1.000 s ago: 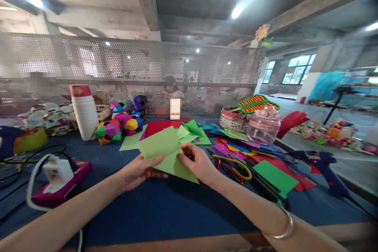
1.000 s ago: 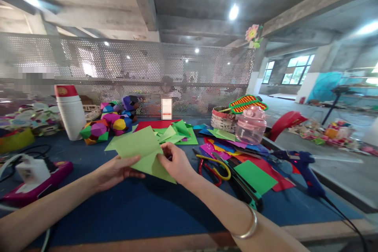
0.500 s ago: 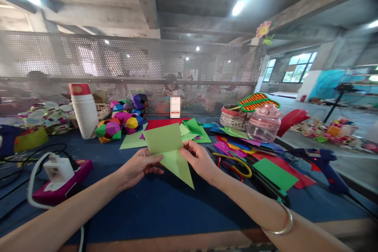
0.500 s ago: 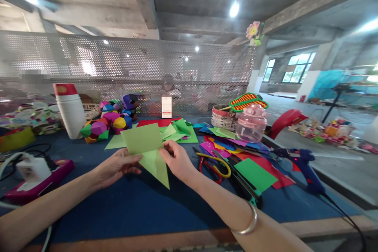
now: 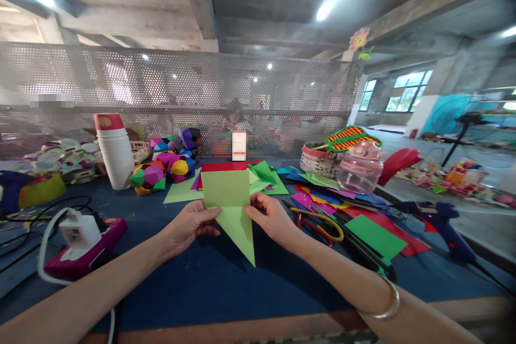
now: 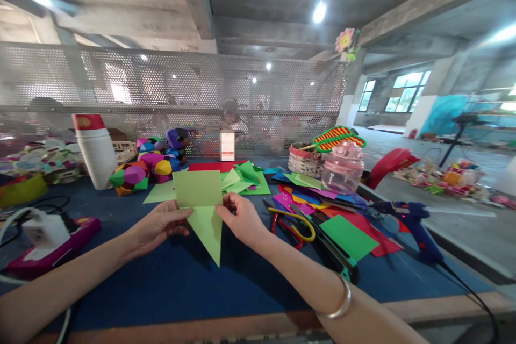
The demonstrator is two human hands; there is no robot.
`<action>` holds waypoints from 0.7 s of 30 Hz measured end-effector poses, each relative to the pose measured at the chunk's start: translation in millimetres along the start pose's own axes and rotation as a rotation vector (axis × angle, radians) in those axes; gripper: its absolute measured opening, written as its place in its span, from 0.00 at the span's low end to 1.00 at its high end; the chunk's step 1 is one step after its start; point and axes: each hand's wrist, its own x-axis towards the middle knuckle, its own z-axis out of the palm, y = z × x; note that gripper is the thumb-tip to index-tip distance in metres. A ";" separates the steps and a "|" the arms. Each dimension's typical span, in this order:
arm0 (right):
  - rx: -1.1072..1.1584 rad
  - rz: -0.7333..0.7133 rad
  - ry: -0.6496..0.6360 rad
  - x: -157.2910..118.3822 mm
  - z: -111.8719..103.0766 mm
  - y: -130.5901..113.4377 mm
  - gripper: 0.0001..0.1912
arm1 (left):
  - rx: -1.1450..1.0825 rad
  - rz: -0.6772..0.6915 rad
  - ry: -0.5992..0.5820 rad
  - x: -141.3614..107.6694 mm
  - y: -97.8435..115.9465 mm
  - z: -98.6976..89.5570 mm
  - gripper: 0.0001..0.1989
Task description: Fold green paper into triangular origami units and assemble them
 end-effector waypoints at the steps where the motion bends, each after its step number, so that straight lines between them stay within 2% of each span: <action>1: -0.009 -0.004 0.003 0.2 -0.2 0.0 0.10 | 0.005 0.003 0.003 -0.1 0.2 0.2 0.20; 11: -0.088 -0.030 -0.032 -1.4 0.4 -1.6 0.11 | 0.039 0.069 0.080 0.4 2.4 0.9 0.23; 21: -0.042 -0.064 -0.006 -0.1 -2.4 -4.7 0.08 | -0.099 0.019 0.166 0.1 4.8 0.9 0.10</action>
